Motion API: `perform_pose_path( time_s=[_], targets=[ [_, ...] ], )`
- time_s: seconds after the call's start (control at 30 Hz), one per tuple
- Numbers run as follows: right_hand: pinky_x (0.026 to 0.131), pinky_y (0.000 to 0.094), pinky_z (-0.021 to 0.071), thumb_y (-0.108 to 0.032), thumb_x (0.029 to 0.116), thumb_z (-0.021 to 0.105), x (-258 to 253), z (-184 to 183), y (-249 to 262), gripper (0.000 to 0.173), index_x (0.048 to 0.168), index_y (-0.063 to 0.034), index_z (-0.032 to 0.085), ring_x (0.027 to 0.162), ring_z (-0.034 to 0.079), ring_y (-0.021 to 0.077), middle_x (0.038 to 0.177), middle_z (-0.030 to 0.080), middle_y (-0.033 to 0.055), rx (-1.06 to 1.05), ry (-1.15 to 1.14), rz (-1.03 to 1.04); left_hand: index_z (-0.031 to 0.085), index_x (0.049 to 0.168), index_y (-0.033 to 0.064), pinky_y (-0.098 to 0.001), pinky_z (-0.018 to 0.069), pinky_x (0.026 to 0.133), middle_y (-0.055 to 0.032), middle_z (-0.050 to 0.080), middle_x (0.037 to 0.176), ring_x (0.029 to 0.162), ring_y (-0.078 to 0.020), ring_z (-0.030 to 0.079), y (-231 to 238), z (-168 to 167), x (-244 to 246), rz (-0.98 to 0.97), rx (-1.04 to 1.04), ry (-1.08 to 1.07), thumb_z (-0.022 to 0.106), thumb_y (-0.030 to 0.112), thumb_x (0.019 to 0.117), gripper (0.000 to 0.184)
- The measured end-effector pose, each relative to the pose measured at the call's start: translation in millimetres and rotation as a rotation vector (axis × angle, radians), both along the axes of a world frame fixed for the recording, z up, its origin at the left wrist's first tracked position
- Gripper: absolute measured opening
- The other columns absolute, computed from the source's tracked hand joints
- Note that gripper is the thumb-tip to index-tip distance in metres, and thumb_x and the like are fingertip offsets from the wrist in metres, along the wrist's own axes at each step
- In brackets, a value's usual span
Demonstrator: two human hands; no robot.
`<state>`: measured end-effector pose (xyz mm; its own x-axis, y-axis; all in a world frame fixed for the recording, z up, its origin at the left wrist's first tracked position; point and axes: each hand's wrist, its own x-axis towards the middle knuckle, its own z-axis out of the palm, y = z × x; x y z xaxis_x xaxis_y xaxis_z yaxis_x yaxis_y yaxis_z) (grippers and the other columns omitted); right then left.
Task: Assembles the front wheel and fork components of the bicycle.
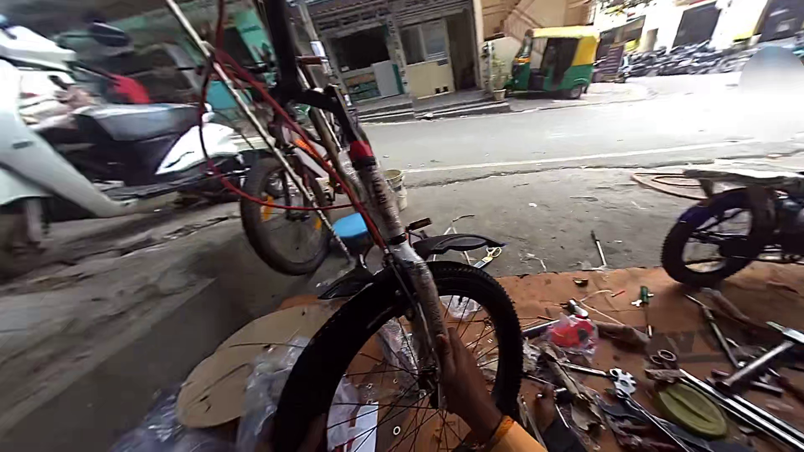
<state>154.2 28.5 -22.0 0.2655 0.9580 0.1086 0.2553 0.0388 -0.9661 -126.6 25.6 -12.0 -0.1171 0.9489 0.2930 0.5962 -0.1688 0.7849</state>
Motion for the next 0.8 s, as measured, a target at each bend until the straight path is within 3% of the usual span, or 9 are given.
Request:
perform_pose_path(
  time_s=[0.13,0.23,0.3,0.37,0.43,0.5,0.57,0.67,0.8],
  targets=[
    [0.077,0.0430,0.0566,-0.046,0.1090,0.029,3.7,-12.9,1.4,0.055,0.129,-0.0040,0.057,0.082,0.066,0.0195,0.091,0.066,0.0080,0.046,0.034,-0.022,0.042,0.141,-0.0162,-0.0461,0.0483,0.106,-0.0338,0.057,0.131,0.121,-0.0354,0.060,-1.1,-22.8,-0.9,0.089,0.203,0.075,0.079,0.027,0.0836,0.081],
    [0.082,0.0432,0.0560,-0.046,0.1089,0.033,20.4,-8.6,-2.3,0.052,0.132,-0.0080,0.060,0.087,0.067,0.0192,0.097,0.069,0.0074,-0.013,-0.006,0.045,0.045,0.136,-0.0164,-0.0514,0.0395,0.111,-0.0391,0.051,0.135,0.130,-0.0463,0.050,-2.3,-26.9,15.4,0.134,0.558,0.291,0.066,0.032,0.0903,0.070],
    [0.085,0.0404,0.0577,-0.037,0.1073,0.044,31.8,2.2,-5.6,0.042,0.133,-0.0085,0.062,0.093,0.069,0.0186,0.106,0.070,0.0087,0.015,-0.080,0.027,0.050,0.132,-0.0029,-0.0457,0.0372,0.114,-0.0281,0.055,0.133,0.133,-0.0347,0.050,-2.6,-15.4,35.0,0.074,0.727,0.337,0.057,0.033,0.0984,0.050],
    [0.089,0.0389,0.0604,-0.026,0.1023,0.056,39.0,17.9,-5.2,0.042,0.142,-0.0104,0.058,0.104,0.070,0.0192,0.124,0.066,0.0112,0.199,-0.206,-0.056,0.057,0.127,0.0096,-0.0426,0.0420,0.112,-0.0153,0.060,0.131,0.132,-0.0258,0.052,5.5,7.8,60.9,-0.027,0.824,0.306,0.054,0.034,0.1002,0.036],
    [0.091,0.0416,0.0605,-0.024,0.0993,0.060,44.4,38.9,2.5,0.044,0.143,-0.0153,0.058,0.115,0.066,0.0195,0.137,0.061,0.0090,0.414,-0.363,-0.132,0.061,0.122,0.0135,-0.0430,0.0448,0.109,-0.0104,0.063,0.128,0.129,-0.0233,0.055,22.7,35.8,86.2,-0.117,0.867,0.272,0.056,0.032,0.0998,0.030],
    [0.094,0.0432,0.0588,-0.024,0.0978,0.062,49.1,61.0,13.1,0.036,0.133,-0.0198,0.066,0.125,0.061,0.0202,0.149,0.053,0.0065,0.517,-0.510,-0.147,0.072,0.107,0.0136,-0.0460,0.0482,0.103,-0.0095,0.068,0.122,0.123,-0.0256,0.060,48.1,58.7,108.9,-0.160,0.936,0.276,0.063,0.028,0.0956,0.021],
    [0.104,0.0431,0.0534,-0.024,0.0974,0.064,51.2,79.6,23.2,0.024,0.119,-0.0216,0.073,0.137,0.052,0.0200,0.156,0.047,0.0039,0.512,-0.616,-0.115,0.077,0.098,0.0178,-0.0509,0.0435,0.107,-0.0066,0.065,0.131,0.131,-0.0284,0.054,72.3,72.6,128.7,-0.176,0.929,0.378,0.065,0.031,0.0931,0.018],
    [0.103,0.0416,0.0532,-0.026,0.0976,0.065,49.1,96.2,31.5,0.016,0.109,-0.0201,0.075,0.139,0.050,0.0196,0.158,0.045,0.0012,0.450,-0.701,-0.056,0.079,0.097,0.0190,-0.0567,0.0311,0.118,-0.0058,0.053,0.150,0.145,-0.0312,0.040,95.1,77.1,150.0,-0.187,0.824,0.519,0.065,0.033,0.0921,0.021],
    [0.095,0.0404,0.0568,-0.024,0.0945,0.070,44.9,105.4,33.7,0.012,0.102,-0.0149,0.073,0.133,0.054,0.0214,0.157,0.045,0.0024,0.378,-0.759,-0.046,0.081,0.099,0.0183,-0.0547,0.0315,0.119,-0.0047,0.056,0.149,0.143,-0.0291,0.046,100.6,71.1,160.1,-0.154,0.839,0.559,0.062,0.036,0.0949,0.026]
  ],
)
